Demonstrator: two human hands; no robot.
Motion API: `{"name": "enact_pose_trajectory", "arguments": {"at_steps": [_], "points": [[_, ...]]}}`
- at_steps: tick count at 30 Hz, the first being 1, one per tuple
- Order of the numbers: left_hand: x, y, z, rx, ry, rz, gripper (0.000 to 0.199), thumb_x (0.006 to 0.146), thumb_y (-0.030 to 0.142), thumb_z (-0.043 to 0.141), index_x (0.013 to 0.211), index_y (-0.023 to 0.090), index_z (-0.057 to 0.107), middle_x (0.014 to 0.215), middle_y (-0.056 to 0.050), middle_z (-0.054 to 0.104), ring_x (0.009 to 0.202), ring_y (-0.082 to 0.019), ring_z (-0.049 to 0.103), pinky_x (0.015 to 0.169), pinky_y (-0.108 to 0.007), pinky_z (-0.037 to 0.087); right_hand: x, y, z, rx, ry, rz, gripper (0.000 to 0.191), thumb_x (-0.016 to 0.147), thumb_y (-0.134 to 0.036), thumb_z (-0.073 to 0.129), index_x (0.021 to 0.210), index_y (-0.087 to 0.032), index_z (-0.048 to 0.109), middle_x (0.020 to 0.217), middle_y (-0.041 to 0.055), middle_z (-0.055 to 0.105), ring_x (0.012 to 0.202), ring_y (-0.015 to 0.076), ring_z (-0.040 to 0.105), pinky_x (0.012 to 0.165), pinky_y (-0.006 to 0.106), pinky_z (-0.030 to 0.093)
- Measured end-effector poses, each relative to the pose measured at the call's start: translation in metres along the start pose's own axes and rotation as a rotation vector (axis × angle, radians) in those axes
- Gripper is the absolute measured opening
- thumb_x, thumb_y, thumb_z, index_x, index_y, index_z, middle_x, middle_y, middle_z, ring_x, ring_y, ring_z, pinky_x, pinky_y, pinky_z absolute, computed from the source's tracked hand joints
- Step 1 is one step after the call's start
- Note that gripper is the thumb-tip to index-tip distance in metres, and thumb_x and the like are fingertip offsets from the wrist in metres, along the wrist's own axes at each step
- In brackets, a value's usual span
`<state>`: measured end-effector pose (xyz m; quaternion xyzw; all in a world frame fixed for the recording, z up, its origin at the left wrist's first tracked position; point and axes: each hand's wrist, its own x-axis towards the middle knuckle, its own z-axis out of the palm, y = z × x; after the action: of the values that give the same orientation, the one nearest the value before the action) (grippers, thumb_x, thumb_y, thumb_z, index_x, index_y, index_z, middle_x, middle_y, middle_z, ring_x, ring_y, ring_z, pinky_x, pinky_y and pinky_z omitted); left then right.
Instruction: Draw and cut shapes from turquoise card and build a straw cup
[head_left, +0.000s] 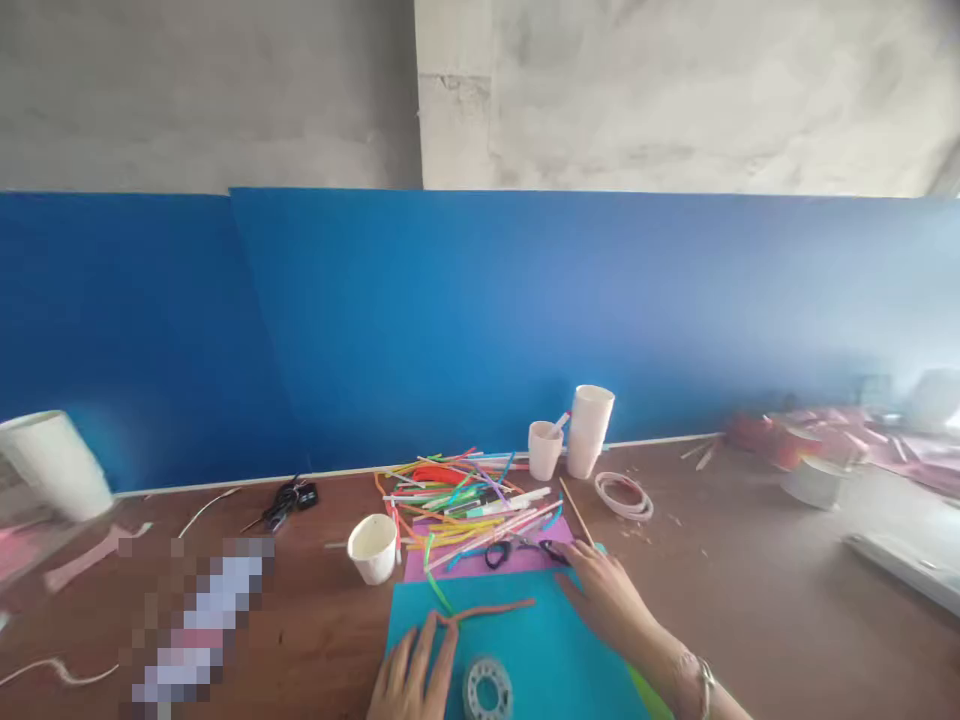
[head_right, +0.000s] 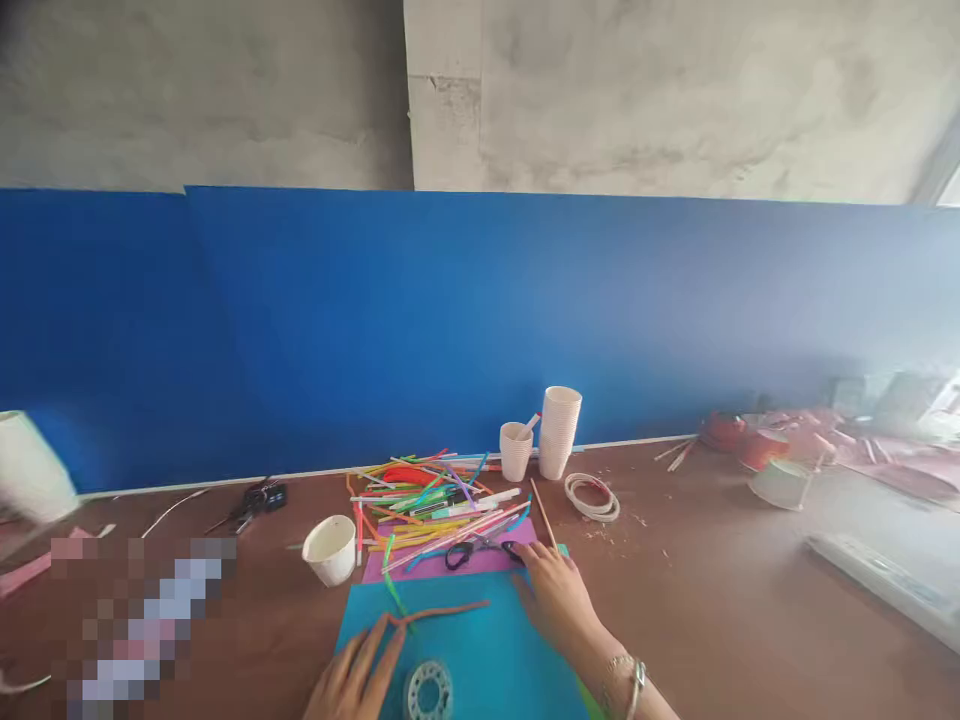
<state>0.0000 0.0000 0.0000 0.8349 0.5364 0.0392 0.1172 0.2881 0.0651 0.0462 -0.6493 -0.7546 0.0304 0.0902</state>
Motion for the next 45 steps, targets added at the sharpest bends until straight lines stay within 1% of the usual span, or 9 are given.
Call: {"name": "enact_pose_trajectory", "arguments": {"at_steps": [3,6,11,14,18,25,34,39,45], "points": [[0.011,0.009,-0.032,-0.045,0.083,0.082,0.053,0.08,0.005,0.042,0.128,0.025,0.051,0.128,-0.009,0.054,0.115,-0.025,0.051,0.097,-0.038,0.043,0.014,-0.004,0.0,-0.048,0.022,-0.021,0.029,0.084,-0.017,0.046,0.107,-0.02,0.063,0.106,0.0101,0.067,0.103,0.027,0.057,0.083,0.036,0.037],[0.027,0.012,-0.047,-0.064,0.192,0.074,0.052,0.078,-0.001,0.04,0.113,0.031,0.061,0.117,-0.004,0.057,0.108,-0.019,0.053,0.092,-0.032,0.044,0.028,-0.006,0.003,-0.059,0.039,-0.04,0.025,0.083,-0.015,0.047,0.098,-0.021,0.066,0.102,0.0082,0.068,0.103,0.0263,0.056,0.084,0.035,0.035],[0.063,0.007,-0.049,0.074,0.164,0.037,0.028,0.08,0.006,0.046,0.096,0.022,0.062,0.098,-0.004,0.06,0.092,-0.019,0.057,0.079,-0.029,0.047,0.05,-0.002,0.011,-0.064,0.097,0.012,0.024,0.085,-0.013,0.045,0.098,-0.019,0.064,0.101,0.0106,0.067,0.102,0.0265,0.055,0.083,0.035,0.035],[0.081,0.002,-0.049,0.135,0.154,0.03,0.028,0.083,0.004,0.039,0.088,0.019,0.063,0.094,-0.006,0.06,0.094,-0.02,0.056,0.078,-0.031,0.046,0.056,0.0,0.015,-0.048,0.118,0.048,0.025,0.084,-0.013,0.044,0.102,-0.016,0.063,0.103,0.0135,0.065,0.1,0.0282,0.056,0.081,0.035,0.036],[0.093,-0.004,-0.05,0.188,0.162,0.021,0.032,0.086,0.005,0.034,0.095,0.018,0.062,0.099,-0.008,0.059,0.099,-0.022,0.055,0.082,-0.034,0.045,0.053,-0.003,0.016,0.003,0.12,-0.012,0.028,0.086,-0.014,0.043,0.103,-0.019,0.064,0.104,0.0096,0.064,0.1,0.0236,0.056,0.083,0.03,0.038],[0.081,-0.004,-0.05,0.205,0.208,0.02,0.039,0.086,0.006,0.034,0.112,0.022,0.058,0.12,-0.009,0.053,0.108,-0.023,0.052,0.086,-0.033,0.044,0.054,-0.008,0.0,0.041,0.135,-0.038,0.031,0.086,-0.013,0.038,0.096,-0.018,0.067,0.098,0.009,0.066,0.094,0.0217,0.058,0.079,0.028,0.041],[0.075,-0.009,-0.043,0.249,0.269,-0.014,0.051,0.077,-0.002,0.034,0.117,0.021,0.056,0.129,-0.012,0.05,0.108,-0.027,0.053,0.085,-0.039,0.045,0.106,-0.016,-0.006,0.026,0.041,-0.105,0.042,0.077,-0.001,0.043,0.106,-0.019,0.067,0.107,0.0092,0.069,0.102,0.0228,0.06,0.081,0.028,0.041],[0.063,-0.009,-0.036,0.203,0.411,0.139,0.052,0.076,0.0,0.038,0.117,0.027,0.056,0.128,-0.008,0.053,0.11,-0.026,0.053,0.089,-0.04,0.046,0.115,-0.016,-0.004,0.019,-0.031,-0.144,0.033,0.076,-0.011,0.053,0.102,-0.021,0.07,0.108,0.0086,0.069,0.102,0.0246,0.06,0.085,0.03,0.041],[0.056,-0.021,-0.017,0.102,0.541,0.27,0.044,0.075,0.005,0.042,0.109,0.024,0.061,0.118,-0.008,0.061,0.101,-0.025,0.059,0.081,-0.038,0.052,0.113,-0.02,-0.001,-0.011,-0.043,-0.187,0.03,0.075,-0.016,0.055,0.103,-0.017,0.067,0.107,0.011,0.066,0.101,0.0244,0.059,0.084,0.029,0.042]]}}
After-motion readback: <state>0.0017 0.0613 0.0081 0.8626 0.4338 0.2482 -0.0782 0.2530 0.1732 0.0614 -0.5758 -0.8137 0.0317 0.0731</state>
